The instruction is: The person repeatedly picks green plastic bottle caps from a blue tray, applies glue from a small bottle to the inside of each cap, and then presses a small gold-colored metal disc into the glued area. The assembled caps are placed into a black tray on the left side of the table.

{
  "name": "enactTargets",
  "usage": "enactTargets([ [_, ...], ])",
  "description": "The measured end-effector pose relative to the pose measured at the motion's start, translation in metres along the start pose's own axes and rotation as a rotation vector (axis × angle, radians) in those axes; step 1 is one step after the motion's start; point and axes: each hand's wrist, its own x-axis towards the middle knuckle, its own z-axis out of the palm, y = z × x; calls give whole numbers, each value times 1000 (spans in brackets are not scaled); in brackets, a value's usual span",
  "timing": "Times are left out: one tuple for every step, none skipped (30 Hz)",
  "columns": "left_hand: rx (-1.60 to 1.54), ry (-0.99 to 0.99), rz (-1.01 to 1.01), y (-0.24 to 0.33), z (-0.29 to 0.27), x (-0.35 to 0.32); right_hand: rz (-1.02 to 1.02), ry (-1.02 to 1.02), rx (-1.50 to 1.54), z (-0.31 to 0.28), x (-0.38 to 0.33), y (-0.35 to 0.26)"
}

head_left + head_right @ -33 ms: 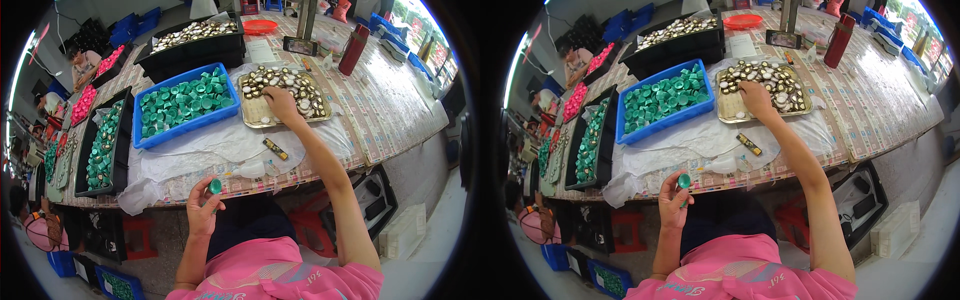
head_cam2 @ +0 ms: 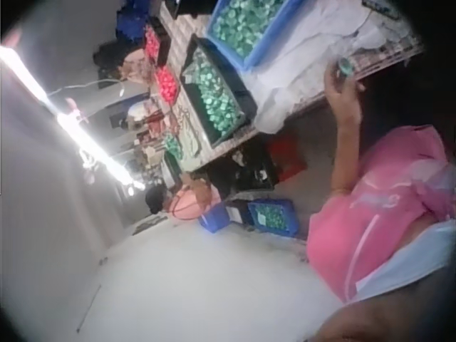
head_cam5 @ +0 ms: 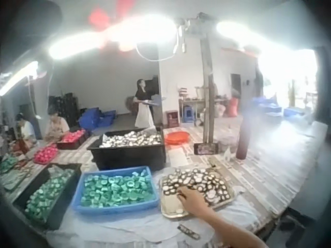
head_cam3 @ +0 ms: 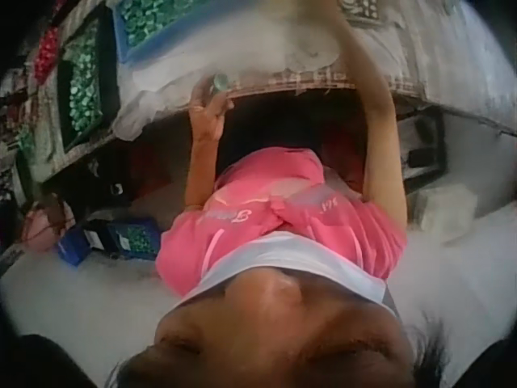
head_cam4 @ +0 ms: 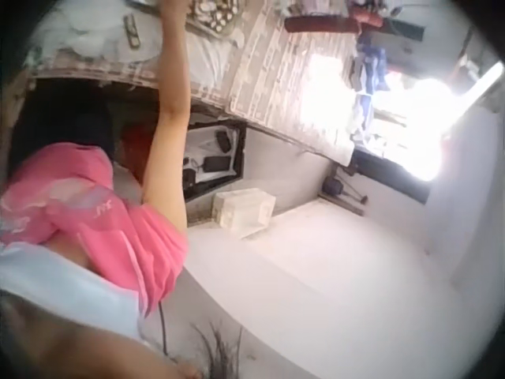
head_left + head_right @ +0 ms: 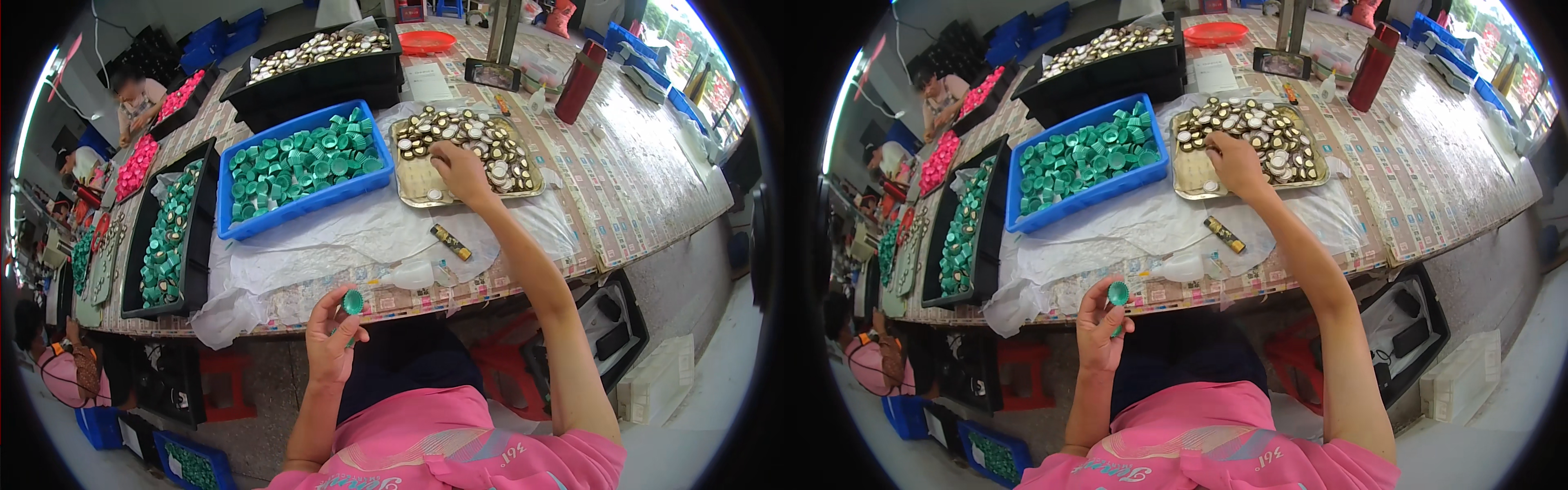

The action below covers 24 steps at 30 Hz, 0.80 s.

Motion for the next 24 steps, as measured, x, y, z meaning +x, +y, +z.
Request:
enactTargets([
  [-35, -12, -26, 0, 1, 0, 64, -68, 146, -4, -11, -8],
  [-71, -24, -51, 0, 3, 1, 129, -137, 291, -7, -22, -15],
  [-105, -35, -78, 0, 5, 1, 199, -207, 436, -11, -36, -24],
  [-135, -44, -104, 0, 5, 2, 248, -277, 536, -19, -48, -45],
  [-162, -49, -132, -1, 5, 2, 301, -349, 639, -26, -62, -65],
  [-187, -56, -163, -2, 6, 2, 320, -411, 677, -30, -75, -77],
  [-207, -63, -199, -2, 6, 2, 337, -474, 713, -33, -87, -87],
  [-229, -69, -235, -3, 7, 3, 299, -487, 748, -34, -98, -98],
  [-246, -76, -272, -3, 9, 2, 262, -494, 787, -35, -111, -110],
  [-250, -125, -277, -3, 10, 3, 225, -499, 821, -35, -120, -120],
  [-270, -143, -287, -4, 10, 2, 176, -507, 783, -33, -129, -128],
  [-288, -166, -296, -6, 11, 2, 126, -510, 744, -32, -135, -134],
  [-307, -190, -307, -6, 11, 1, 76, -511, 704, -32, -139, -140],
  [-321, -193, -313, -6, 10, 0, 31, -522, 613, -34, -140, -148],
  [-336, -203, -321, -7, 10, -1, 8, -524, 591, -34, -141, -151],
  [-351, -213, -329, -7, 10, -2, -15, -526, 569, -34, -143, -152],
  [-352, -223, -333, -8, 11, -2, -37, -527, 546, -35, -145, -153],
  [-354, -232, -335, -9, 11, -3, -49, -525, 529, -36, -146, -154],
  [-356, -242, -338, -10, 10, -4, -61, -523, 512, -37, -148, -154],
  [-361, -247, -347, -12, 9, -4, -72, -521, 494, -38, -149, -154],
  [-366, -251, -354, -14, 8, -5, -97, -503, 478, -39, -150, -155],
  [-371, -255, -360, -15, 8, -5, -122, -485, 462, -39, -152, -156],
  [-374, -252, -361, -16, 8, -6, -147, -468, 447, -39, -154, -156],
  [-381, -253, -364, -17, 8, -6, -149, -453, 442, -39, -156, -157],
])
